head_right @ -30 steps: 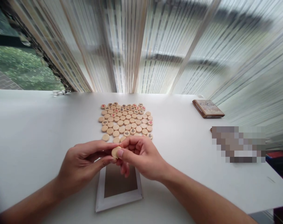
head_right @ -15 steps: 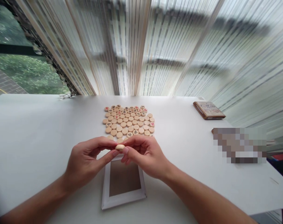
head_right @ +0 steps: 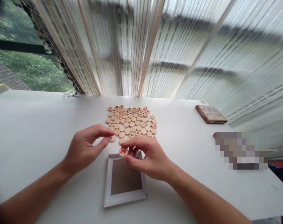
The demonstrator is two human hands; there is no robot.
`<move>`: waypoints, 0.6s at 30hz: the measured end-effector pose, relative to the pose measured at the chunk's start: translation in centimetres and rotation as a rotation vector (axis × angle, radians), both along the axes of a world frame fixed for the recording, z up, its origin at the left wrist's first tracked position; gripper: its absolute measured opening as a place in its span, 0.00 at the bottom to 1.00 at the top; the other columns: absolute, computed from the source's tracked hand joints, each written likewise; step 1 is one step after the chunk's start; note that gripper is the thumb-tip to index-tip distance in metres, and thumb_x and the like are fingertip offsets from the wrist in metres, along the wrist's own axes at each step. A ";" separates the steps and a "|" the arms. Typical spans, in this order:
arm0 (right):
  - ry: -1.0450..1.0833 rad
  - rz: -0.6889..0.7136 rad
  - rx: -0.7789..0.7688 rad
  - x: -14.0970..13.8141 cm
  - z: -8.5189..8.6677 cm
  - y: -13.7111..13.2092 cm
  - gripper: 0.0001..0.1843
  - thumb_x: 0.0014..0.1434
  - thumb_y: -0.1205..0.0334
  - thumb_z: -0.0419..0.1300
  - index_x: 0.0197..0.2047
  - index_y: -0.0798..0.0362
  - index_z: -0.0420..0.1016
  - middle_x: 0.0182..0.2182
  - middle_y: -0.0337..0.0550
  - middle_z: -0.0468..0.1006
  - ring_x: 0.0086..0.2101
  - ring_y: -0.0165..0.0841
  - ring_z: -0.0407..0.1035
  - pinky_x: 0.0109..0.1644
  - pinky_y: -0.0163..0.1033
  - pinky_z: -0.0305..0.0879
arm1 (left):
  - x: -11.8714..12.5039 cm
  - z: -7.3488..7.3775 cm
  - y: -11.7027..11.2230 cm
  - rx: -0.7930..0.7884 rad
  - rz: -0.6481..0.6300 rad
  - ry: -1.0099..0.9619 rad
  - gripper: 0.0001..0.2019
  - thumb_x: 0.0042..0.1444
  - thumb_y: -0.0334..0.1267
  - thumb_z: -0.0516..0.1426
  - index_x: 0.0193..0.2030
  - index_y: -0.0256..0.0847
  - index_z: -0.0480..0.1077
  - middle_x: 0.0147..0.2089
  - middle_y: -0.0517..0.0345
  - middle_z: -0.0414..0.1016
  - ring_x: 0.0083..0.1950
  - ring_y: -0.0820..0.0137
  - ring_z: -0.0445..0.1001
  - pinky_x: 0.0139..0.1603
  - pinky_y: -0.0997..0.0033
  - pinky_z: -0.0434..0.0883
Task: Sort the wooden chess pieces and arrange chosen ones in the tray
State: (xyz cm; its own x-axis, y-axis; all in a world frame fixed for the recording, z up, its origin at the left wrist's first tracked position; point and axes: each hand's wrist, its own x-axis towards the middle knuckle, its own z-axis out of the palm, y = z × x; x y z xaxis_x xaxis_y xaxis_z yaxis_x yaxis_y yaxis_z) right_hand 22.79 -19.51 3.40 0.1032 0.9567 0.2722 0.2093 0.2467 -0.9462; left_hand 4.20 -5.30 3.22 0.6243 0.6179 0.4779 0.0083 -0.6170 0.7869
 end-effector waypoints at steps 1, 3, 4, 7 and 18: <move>-0.074 0.006 0.022 -0.2 0.1 -0.1 0.12 0.61 0.66 0.69 0.49 0.53 0.84 0.39 0.48 0.85 0.33 0.33 0.76 0.38 0.39 0.76 | 0.0 -0.1 0.3 -0.034 0.025 0.031 0.06 0.60 0.29 0.62 0.41 0.38 0.82 0.39 0.53 0.85 0.41 0.66 0.83 0.43 0.71 0.80; -0.234 0.020 0.074 -0.7 0.2 -0.3 0.13 0.59 0.70 0.68 0.48 0.53 0.84 0.37 0.46 0.85 0.33 0.32 0.74 0.39 0.39 0.74 | 0.0 -0.3 0.7 -0.097 0.031 0.085 0.05 0.60 0.32 0.63 0.39 0.38 0.82 0.37 0.53 0.86 0.39 0.66 0.84 0.41 0.71 0.80; -0.302 0.034 0.098 -0.9 0.2 -0.4 0.14 0.58 0.72 0.67 0.47 0.53 0.83 0.36 0.45 0.85 0.33 0.32 0.74 0.39 0.38 0.74 | 0.0 -0.4 0.8 -0.119 0.018 0.104 0.05 0.59 0.32 0.63 0.39 0.37 0.82 0.36 0.54 0.86 0.37 0.66 0.84 0.39 0.72 0.80; -0.435 0.081 0.157 -1.7 -0.2 -0.7 0.15 0.57 0.74 0.65 0.47 0.52 0.82 0.38 0.45 0.84 0.36 0.34 0.75 0.41 0.38 0.74 | 0.2 -0.8 0.4 -0.140 -0.037 0.149 0.07 0.59 0.32 0.60 0.37 0.36 0.82 0.31 0.55 0.85 0.30 0.70 0.81 0.32 0.74 0.77; -0.626 0.061 0.198 -2.9 -1.3 -0.5 0.10 0.66 0.70 0.63 0.49 0.52 0.80 0.40 0.48 0.82 0.39 0.38 0.71 0.43 0.43 0.75 | 0.2 -1.6 0.1 -0.141 -0.081 0.214 0.09 0.58 0.31 0.58 0.37 0.37 0.82 0.26 0.59 0.83 0.23 0.73 0.77 0.25 0.77 0.72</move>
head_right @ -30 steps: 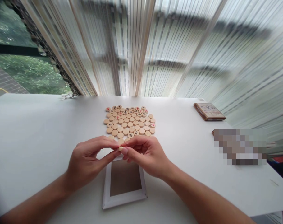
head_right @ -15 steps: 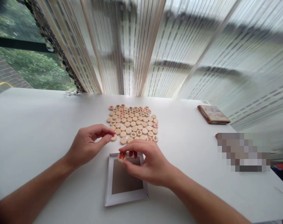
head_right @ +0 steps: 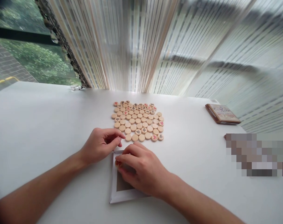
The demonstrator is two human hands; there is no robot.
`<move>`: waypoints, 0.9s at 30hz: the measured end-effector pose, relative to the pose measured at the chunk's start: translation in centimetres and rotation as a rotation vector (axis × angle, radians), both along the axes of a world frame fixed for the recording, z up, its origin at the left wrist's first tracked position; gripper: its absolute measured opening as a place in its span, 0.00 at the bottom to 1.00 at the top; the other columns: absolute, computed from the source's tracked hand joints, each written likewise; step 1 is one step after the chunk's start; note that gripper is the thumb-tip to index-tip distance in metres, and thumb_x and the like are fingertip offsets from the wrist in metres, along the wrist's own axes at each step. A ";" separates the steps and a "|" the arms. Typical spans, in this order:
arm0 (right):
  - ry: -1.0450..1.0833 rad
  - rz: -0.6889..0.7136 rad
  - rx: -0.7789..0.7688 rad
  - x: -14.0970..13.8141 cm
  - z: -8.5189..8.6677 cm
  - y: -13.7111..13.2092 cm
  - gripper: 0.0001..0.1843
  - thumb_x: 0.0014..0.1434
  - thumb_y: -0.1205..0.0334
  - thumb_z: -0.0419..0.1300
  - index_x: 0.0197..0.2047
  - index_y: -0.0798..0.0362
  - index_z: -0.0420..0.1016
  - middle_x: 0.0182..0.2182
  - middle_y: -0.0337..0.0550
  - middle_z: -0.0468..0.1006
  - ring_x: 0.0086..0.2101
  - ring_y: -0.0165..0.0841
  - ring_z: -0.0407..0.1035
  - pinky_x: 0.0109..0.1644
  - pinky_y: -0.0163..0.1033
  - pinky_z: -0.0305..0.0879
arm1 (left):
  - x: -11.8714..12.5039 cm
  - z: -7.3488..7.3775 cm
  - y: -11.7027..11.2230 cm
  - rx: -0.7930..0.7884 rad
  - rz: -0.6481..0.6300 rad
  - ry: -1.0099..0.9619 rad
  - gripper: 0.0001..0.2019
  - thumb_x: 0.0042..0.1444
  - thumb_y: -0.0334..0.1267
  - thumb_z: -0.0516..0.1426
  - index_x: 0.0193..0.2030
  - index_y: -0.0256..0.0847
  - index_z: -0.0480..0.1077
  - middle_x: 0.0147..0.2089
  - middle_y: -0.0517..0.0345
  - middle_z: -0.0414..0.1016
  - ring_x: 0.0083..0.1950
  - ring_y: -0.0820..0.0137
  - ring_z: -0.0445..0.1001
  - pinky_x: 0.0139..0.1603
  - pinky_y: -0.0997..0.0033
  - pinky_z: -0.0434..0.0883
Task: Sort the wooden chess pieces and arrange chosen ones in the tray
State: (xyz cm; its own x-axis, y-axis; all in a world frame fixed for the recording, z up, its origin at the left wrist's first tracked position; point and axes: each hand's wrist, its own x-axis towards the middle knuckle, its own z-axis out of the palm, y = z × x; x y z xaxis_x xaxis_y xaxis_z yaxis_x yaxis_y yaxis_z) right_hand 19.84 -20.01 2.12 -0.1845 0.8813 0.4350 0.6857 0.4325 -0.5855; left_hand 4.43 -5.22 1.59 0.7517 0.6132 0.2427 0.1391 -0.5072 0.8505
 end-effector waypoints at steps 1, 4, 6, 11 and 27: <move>-0.016 -0.004 0.004 -0.2 -0.1 0.1 0.10 0.66 0.70 0.63 0.50 0.52 0.80 0.40 0.48 0.81 0.39 0.38 0.71 0.43 0.43 0.75 | 0.0 0.0 0.0 -0.001 0.000 0.001 0.09 0.58 0.31 0.58 0.37 0.37 0.82 0.26 0.59 0.83 0.23 0.73 0.77 0.26 0.77 0.72; -0.077 -0.017 -0.002 -0.6 -0.4 0.3 0.10 0.68 0.70 0.61 0.51 0.54 0.79 0.41 0.50 0.81 0.40 0.40 0.72 0.43 0.44 0.75 | 0.0 -0.1 0.0 -0.010 0.004 0.001 0.09 0.58 0.31 0.58 0.37 0.38 0.82 0.25 0.60 0.83 0.23 0.72 0.78 0.26 0.77 0.73; -0.113 -0.030 -0.001 -0.9 -0.6 0.5 0.10 0.69 0.70 0.60 0.51 0.55 0.79 0.41 0.50 0.82 0.40 0.40 0.72 0.43 0.44 0.75 | 0.0 -0.2 0.0 -0.018 0.013 -0.004 0.09 0.57 0.31 0.58 0.37 0.38 0.82 0.24 0.60 0.82 0.24 0.71 0.79 0.26 0.77 0.73; -0.171 -0.060 0.032 -1.1 -0.9 0.7 0.08 0.72 0.68 0.58 0.46 0.54 0.80 0.38 0.49 0.83 0.37 0.37 0.73 0.41 0.42 0.75 | 0.0 -0.2 -0.1 -0.051 0.021 -0.018 0.09 0.57 0.30 0.58 0.37 0.38 0.82 0.24 0.60 0.82 0.23 0.70 0.80 0.25 0.77 0.74; -0.201 -0.152 0.046 -1.3 -1.8 0.6 0.11 0.72 0.68 0.59 0.48 0.55 0.84 0.36 0.47 0.84 0.33 0.36 0.75 0.37 0.40 0.72 | 0.1 0.1 -0.2 -0.181 0.026 -0.043 0.07 0.57 0.31 0.59 0.36 0.36 0.80 0.24 0.57 0.82 0.23 0.70 0.80 0.25 0.76 0.77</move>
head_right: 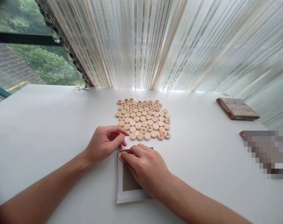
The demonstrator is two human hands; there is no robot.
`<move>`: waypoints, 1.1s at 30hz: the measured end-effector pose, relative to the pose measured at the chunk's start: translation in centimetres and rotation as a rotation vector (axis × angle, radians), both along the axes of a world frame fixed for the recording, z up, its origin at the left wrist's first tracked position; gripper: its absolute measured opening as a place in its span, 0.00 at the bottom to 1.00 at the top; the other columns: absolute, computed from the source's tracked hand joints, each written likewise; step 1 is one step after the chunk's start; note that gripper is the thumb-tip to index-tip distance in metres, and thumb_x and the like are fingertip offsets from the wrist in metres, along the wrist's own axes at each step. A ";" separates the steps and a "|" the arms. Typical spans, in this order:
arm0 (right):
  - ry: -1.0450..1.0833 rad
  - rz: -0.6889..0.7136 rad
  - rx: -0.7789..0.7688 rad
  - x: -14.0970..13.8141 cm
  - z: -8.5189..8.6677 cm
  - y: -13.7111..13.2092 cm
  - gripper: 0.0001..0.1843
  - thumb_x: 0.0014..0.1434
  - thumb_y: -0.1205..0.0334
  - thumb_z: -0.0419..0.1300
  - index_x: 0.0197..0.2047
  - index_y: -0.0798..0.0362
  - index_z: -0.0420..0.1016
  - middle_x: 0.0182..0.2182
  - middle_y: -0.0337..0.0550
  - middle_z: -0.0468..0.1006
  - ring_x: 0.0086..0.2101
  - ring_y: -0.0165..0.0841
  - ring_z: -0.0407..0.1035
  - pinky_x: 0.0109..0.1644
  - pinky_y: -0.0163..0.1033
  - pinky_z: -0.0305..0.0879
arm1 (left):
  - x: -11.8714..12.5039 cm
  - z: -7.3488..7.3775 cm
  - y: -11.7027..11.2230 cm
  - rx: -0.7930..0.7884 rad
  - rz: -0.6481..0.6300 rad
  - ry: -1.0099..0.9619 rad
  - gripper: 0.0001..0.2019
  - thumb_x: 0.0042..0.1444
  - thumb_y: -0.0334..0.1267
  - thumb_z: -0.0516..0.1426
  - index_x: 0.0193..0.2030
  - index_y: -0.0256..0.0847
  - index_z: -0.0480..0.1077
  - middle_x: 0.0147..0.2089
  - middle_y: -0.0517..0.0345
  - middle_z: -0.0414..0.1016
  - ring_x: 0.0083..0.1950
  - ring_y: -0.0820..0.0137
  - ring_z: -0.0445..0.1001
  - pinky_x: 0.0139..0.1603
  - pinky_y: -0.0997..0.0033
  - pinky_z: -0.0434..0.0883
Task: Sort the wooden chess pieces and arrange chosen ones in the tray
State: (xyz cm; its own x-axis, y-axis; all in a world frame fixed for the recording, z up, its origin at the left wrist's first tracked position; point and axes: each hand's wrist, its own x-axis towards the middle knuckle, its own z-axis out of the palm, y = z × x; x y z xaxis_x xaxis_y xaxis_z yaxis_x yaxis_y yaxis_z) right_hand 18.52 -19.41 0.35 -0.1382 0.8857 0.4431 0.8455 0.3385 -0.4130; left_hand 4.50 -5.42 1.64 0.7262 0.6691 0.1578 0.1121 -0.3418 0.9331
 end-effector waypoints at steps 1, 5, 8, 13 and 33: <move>0.005 0.000 -0.007 0.0 0.0 0.0 0.11 0.72 0.68 0.59 0.48 0.55 0.84 0.36 0.47 0.84 0.33 0.36 0.75 0.37 0.40 0.72 | 0.0 0.0 0.0 -0.005 -0.002 -0.003 0.07 0.57 0.31 0.59 0.36 0.36 0.80 0.24 0.57 0.81 0.23 0.70 0.80 0.25 0.76 0.77; 0.043 0.016 -0.014 0.1 0.5 -0.4 0.10 0.71 0.67 0.60 0.50 0.55 0.83 0.37 0.47 0.83 0.34 0.37 0.76 0.38 0.41 0.74 | 0.1 0.2 0.0 -0.005 0.005 -0.016 0.07 0.57 0.32 0.59 0.36 0.36 0.80 0.25 0.56 0.82 0.24 0.71 0.80 0.26 0.76 0.78; 0.067 -0.003 0.000 0.8 1.2 -0.8 0.09 0.70 0.68 0.61 0.48 0.54 0.83 0.36 0.47 0.82 0.33 0.36 0.75 0.37 0.40 0.74 | 0.1 0.4 0.3 -0.003 0.029 -0.023 0.08 0.57 0.34 0.59 0.36 0.35 0.81 0.27 0.55 0.82 0.25 0.70 0.80 0.27 0.76 0.78; 0.120 -0.137 0.040 3.1 2.3 -0.5 0.08 0.67 0.68 0.62 0.46 0.55 0.83 0.37 0.48 0.81 0.35 0.36 0.75 0.39 0.40 0.75 | -0.1 0.7 1.5 -0.013 0.079 -0.021 0.09 0.57 0.35 0.59 0.36 0.34 0.81 0.28 0.54 0.82 0.26 0.71 0.79 0.28 0.75 0.78; 0.157 -0.042 -0.191 5.2 2.2 0.1 0.08 0.64 0.67 0.63 0.36 0.52 0.85 0.32 0.44 0.80 0.32 0.33 0.73 0.30 0.34 0.66 | -0.5 0.1 3.8 -0.017 0.233 0.110 0.10 0.58 0.38 0.59 0.37 0.36 0.82 0.27 0.57 0.80 0.23 0.72 0.77 0.24 0.75 0.73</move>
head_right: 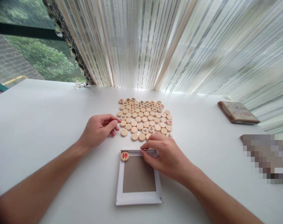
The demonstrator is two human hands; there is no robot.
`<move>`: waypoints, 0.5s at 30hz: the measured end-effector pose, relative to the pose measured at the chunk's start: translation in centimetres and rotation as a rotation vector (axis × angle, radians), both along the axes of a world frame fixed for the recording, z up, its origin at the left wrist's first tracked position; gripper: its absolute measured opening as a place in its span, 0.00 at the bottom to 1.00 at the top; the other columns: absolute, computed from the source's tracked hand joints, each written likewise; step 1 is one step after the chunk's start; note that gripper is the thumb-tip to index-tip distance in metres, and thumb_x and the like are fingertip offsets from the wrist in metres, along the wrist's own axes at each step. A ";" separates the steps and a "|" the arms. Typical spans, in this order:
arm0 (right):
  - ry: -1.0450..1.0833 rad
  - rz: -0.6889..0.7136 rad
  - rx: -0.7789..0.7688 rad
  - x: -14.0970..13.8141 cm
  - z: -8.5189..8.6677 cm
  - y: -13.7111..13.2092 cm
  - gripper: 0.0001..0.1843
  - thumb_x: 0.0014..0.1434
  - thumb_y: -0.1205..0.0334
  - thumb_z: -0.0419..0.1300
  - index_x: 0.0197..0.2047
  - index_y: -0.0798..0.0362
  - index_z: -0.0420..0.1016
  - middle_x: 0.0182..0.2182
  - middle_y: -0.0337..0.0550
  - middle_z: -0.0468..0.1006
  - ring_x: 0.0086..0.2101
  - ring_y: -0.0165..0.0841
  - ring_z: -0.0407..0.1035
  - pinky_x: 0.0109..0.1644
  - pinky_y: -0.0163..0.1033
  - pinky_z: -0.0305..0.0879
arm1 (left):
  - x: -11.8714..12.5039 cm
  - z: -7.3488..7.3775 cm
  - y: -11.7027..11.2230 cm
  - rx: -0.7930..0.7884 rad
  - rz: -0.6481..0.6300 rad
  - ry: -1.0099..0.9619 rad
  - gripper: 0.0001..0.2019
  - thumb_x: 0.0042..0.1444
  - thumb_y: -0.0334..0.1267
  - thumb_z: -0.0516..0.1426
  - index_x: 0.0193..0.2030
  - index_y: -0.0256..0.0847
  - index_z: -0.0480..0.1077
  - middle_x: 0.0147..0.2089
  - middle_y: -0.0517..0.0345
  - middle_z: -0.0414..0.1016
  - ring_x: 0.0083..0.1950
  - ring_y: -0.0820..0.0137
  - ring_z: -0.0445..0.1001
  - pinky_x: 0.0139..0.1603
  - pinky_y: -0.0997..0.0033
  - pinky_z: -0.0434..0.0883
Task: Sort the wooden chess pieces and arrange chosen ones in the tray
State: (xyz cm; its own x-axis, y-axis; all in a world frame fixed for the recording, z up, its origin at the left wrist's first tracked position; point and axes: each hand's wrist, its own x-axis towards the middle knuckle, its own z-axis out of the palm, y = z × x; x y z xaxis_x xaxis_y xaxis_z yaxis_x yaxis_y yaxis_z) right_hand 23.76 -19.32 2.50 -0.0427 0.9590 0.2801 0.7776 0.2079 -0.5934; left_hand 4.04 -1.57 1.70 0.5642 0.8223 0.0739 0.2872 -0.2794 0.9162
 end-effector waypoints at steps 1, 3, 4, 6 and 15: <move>0.007 -0.010 0.009 0.0 0.1 0.0 0.07 0.64 0.66 0.63 0.37 0.52 0.84 0.32 0.44 0.80 0.32 0.33 0.73 0.31 0.34 0.67 | 0.0 -0.1 0.1 -0.001 0.001 0.002 0.10 0.58 0.39 0.60 0.37 0.37 0.82 0.27 0.57 0.80 0.23 0.71 0.77 0.24 0.75 0.73; 0.037 -0.049 0.049 0.1 0.2 0.0 0.06 0.64 0.66 0.63 0.36 0.53 0.83 0.32 0.44 0.80 0.32 0.32 0.73 0.34 0.35 0.67 | -0.1 -0.3 0.2 0.001 0.001 0.002 0.11 0.60 0.41 0.59 0.38 0.37 0.81 0.27 0.57 0.80 0.23 0.71 0.76 0.24 0.75 0.72; 0.055 -0.080 0.080 0.2 0.3 0.1 0.07 0.64 0.66 0.63 0.35 0.53 0.82 0.31 0.43 0.80 0.31 0.32 0.73 0.34 0.35 0.67 | -0.1 -0.3 0.2 0.004 0.001 0.002 0.11 0.60 0.42 0.59 0.38 0.37 0.81 0.27 0.57 0.80 0.23 0.71 0.76 0.24 0.75 0.72; 0.087 -0.162 0.148 0.7 0.3 0.2 0.09 0.64 0.65 0.62 0.32 0.53 0.80 0.28 0.41 0.78 0.29 0.31 0.70 0.33 0.35 0.65 | -0.2 -0.4 0.3 0.019 0.001 0.003 0.13 0.62 0.44 0.59 0.38 0.38 0.81 0.27 0.58 0.79 0.23 0.72 0.75 0.23 0.75 0.71; 0.390 -0.570 0.211 4.6 -0.6 1.5 0.20 0.65 0.51 0.61 0.26 0.54 0.77 0.19 0.38 0.70 0.22 0.30 0.60 0.25 0.36 0.55 | -0.5 -0.4 1.1 0.177 0.068 0.062 0.16 0.63 0.49 0.57 0.34 0.39 0.79 0.24 0.60 0.75 0.23 0.72 0.69 0.23 0.75 0.64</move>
